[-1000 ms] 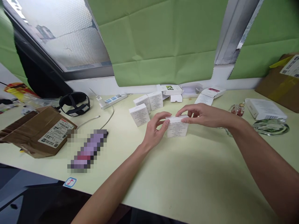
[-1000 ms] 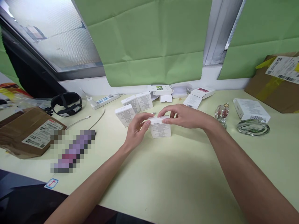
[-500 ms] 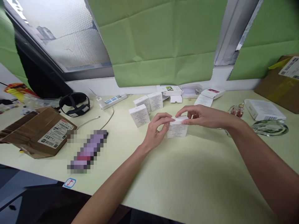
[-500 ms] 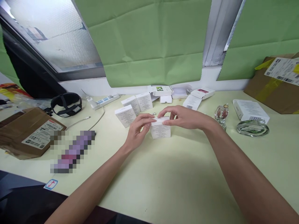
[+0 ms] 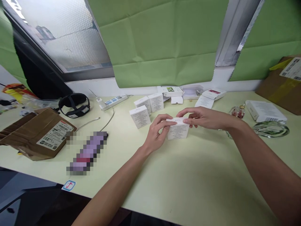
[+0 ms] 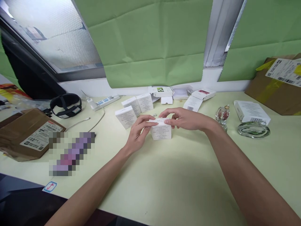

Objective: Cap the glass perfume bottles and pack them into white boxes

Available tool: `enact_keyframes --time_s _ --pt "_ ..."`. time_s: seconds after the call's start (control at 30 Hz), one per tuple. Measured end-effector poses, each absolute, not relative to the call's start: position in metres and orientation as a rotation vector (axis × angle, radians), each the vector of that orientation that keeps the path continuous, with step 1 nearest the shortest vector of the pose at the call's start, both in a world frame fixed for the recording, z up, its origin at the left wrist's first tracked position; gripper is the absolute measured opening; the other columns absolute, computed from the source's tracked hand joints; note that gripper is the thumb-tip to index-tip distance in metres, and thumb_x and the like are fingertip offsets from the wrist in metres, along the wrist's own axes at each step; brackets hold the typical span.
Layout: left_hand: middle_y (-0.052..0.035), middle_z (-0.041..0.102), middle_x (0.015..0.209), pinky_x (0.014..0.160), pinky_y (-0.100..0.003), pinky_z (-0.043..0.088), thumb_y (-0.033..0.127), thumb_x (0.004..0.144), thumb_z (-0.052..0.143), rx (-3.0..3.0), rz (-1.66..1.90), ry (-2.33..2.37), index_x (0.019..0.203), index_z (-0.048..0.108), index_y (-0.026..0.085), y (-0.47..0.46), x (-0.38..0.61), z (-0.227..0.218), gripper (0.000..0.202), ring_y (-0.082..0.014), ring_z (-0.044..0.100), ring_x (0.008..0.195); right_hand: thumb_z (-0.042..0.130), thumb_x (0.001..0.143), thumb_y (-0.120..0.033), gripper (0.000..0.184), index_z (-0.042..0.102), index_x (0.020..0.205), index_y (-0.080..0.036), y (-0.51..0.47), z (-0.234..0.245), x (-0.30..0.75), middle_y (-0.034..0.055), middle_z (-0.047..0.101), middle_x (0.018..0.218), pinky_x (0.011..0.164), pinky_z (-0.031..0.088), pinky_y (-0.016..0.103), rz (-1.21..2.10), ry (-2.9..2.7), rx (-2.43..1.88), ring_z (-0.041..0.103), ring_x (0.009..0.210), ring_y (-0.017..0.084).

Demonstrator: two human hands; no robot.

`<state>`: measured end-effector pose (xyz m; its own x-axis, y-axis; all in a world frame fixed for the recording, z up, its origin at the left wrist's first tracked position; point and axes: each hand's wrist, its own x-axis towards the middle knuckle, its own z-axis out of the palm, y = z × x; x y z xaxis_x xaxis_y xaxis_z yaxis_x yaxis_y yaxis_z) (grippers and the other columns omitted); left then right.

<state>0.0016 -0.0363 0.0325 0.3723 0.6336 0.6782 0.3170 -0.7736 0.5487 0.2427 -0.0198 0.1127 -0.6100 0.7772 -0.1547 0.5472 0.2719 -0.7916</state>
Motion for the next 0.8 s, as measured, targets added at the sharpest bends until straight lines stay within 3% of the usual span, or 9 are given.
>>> enact_keyframes --time_s 0.2,0.6,0.8 --pt "-0.008 0.059 0.118 0.084 -0.036 0.052 0.019 0.101 0.04 2.361 1.374 0.82 0.109 0.069 0.027 -0.035 0.001 0.03 0.031 -0.0188 0.058 0.11 0.058 0.087 -0.056 0.047 0.059 0.129 -0.033 -0.019 0.11 0.244 0.006 0.066 0.111 0.073 0.048 0.034 1.332 -2.222 -1.225 0.062 0.086 0.021" --pt "-0.0083 0.061 0.117 0.093 -0.039 0.052 0.017 0.09 0.061 2.446 1.466 0.816 0.107 0.066 0.024 -0.035 0.006 0.025 0.019 -0.0198 0.059 0.113 0.064 0.083 -0.057 0.053 0.057 0.131 -0.035 -0.015 0.104 0.246 0.0063 0.06 0.129 0.071 0.052 0.034 1.515 -2.071 -1.284 0.063 0.091 0.021" --pt "-0.0086 0.058 0.135 0.104 -0.045 0.049 0.02 0.093 0.06 2.525 1.451 0.794 0.13 0.059 0.027 -0.034 0.005 0.021 0.038 -0.023 0.054 0.128 0.059 0.083 -0.062 0.059 0.055 0.135 -0.033 -0.019 0.108 0.247 0.0081 0.065 0.118 0.071 0.05 0.035 1.385 -2.079 -1.352 0.064 0.09 0.022"
